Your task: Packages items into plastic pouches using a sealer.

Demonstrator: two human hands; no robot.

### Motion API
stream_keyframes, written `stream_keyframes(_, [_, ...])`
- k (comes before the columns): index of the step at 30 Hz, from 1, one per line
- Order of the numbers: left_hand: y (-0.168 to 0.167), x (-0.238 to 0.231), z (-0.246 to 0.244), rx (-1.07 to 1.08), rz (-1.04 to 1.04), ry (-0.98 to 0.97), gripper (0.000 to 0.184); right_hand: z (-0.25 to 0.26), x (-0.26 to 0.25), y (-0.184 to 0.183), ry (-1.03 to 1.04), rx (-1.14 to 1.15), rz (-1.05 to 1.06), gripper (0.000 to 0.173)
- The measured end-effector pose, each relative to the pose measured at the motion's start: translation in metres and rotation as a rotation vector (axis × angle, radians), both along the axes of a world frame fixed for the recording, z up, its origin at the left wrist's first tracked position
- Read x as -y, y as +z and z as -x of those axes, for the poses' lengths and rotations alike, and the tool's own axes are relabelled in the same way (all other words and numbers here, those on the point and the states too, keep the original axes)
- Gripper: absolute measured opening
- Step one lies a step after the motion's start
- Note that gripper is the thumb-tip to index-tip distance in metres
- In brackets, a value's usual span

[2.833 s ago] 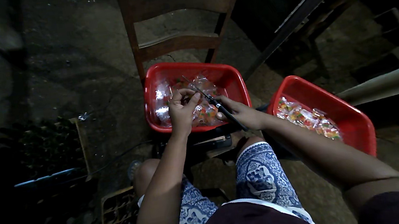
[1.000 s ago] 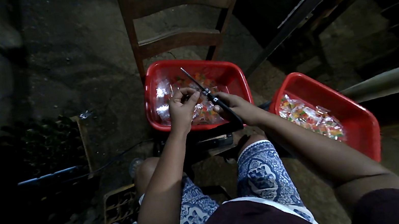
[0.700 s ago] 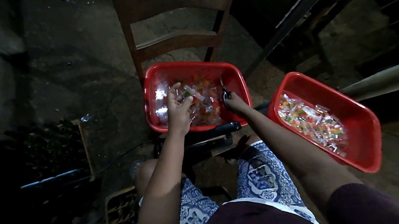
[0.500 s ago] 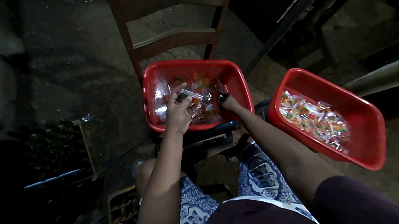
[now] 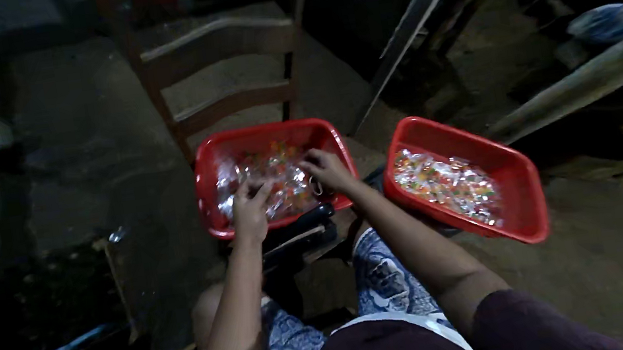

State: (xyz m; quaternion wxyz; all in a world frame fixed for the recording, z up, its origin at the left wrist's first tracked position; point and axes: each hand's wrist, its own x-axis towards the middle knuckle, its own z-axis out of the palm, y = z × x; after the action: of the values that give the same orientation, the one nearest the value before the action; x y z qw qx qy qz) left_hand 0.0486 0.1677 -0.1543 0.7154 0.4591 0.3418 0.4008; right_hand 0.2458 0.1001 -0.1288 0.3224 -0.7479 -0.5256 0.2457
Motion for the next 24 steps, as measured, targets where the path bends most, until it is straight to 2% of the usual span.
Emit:
stream_keyframes(2, [0.014,0.019,-0.005,-0.021,-0.049,0.007,0.011,0.027,0.029,0.029,0.123,-0.176,-0.226,0.032])
stream_keyframes(4, [0.033,0.043,-0.013,-0.023,-0.1,-0.014,0.006,0.039,0.052,0.044,0.186,-0.155,-0.333,0.037])
stream_keyframes(7, [0.051,0.076,-0.025,0.057,-0.182,-0.049,0.008,0.033,0.087,0.067,0.135,-0.169,-0.347,0.022])
stream_keyframes(11, [0.064,0.113,-0.033,0.135,-0.316,-0.153,0.016,0.02,0.136,0.087,0.136,-0.138,-0.308,0.022])
stream_keyframes(14, [0.068,0.137,-0.039,0.119,-0.414,-0.228,0.012,0.011,0.171,0.086,0.116,-0.102,-0.347,0.021])
stream_keyframes(19, [0.066,0.172,-0.057,-0.042,-0.522,-0.319,0.003,0.002,0.224,0.073,-0.043,-0.248,-0.408,0.019])
stream_keyframes(24, [0.043,0.212,-0.057,-0.238,-0.402,-0.495,0.008,-0.006,0.271,0.036,-0.066,-0.313,-0.276,0.02])
